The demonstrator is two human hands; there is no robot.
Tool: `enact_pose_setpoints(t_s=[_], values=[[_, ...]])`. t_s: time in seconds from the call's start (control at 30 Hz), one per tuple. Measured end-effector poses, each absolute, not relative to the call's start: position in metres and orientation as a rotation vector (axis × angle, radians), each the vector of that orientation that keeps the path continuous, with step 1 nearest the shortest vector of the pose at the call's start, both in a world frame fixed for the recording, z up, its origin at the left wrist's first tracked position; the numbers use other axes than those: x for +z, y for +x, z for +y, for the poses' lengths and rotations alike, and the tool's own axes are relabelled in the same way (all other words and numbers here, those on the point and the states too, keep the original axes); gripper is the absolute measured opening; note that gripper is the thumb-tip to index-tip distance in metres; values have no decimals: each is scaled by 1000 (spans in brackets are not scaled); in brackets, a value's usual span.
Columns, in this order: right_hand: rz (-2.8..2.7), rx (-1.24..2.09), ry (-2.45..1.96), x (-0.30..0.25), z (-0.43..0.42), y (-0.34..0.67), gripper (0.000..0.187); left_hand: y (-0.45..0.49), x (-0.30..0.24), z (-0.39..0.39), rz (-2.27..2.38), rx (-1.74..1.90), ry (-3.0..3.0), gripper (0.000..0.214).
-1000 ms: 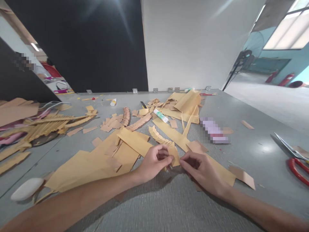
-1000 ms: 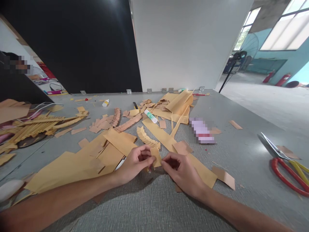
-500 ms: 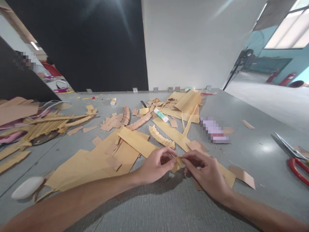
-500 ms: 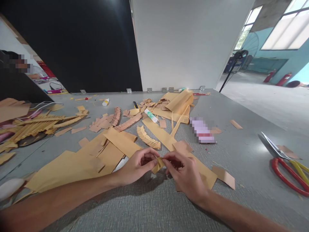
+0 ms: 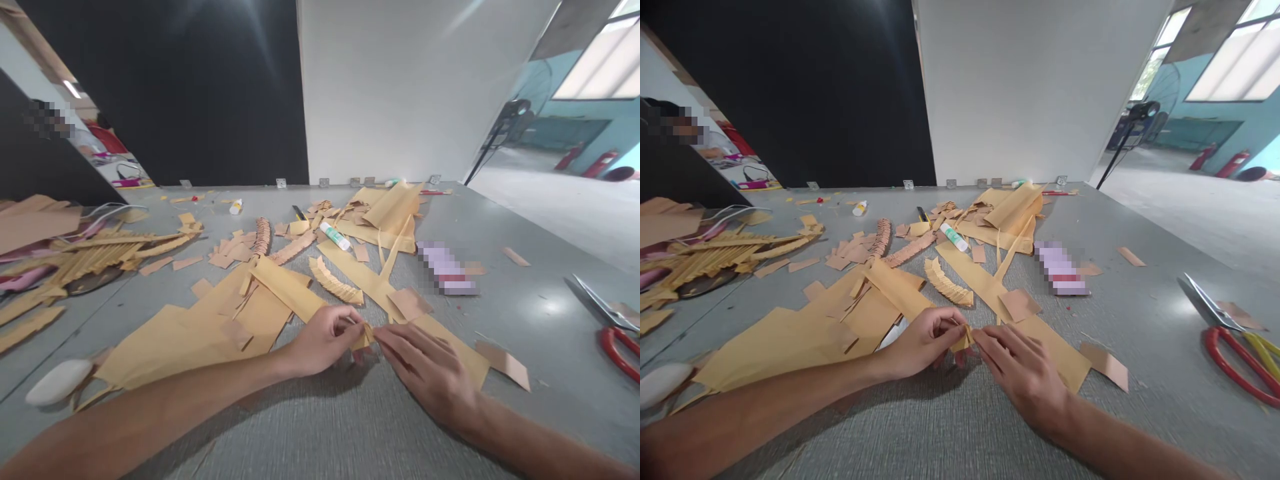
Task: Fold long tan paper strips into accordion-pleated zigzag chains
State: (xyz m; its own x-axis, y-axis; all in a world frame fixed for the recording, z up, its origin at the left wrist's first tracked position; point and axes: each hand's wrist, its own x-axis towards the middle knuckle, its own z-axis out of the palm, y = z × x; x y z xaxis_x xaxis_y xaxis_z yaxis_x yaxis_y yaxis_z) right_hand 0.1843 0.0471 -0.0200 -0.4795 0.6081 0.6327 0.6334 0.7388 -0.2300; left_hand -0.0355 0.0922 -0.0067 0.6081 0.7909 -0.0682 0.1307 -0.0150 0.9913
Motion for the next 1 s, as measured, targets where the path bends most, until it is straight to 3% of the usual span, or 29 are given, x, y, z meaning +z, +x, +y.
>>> enact_pose_setpoints(t_s=[0.27, 0.5, 1.0], values=[[-2408, -304, -944, -30, 48, 197, 34, -36, -7, 93, 799, 621, 1514, 44], [-2479, -97, -862, -20, 52, 193, 36, -38, -5, 94, 833, 646, 1531, 43], [-2500, -153, -778, -16, 52, 190, 31, -38, -8, 94, 771, 614, 1523, 44]])
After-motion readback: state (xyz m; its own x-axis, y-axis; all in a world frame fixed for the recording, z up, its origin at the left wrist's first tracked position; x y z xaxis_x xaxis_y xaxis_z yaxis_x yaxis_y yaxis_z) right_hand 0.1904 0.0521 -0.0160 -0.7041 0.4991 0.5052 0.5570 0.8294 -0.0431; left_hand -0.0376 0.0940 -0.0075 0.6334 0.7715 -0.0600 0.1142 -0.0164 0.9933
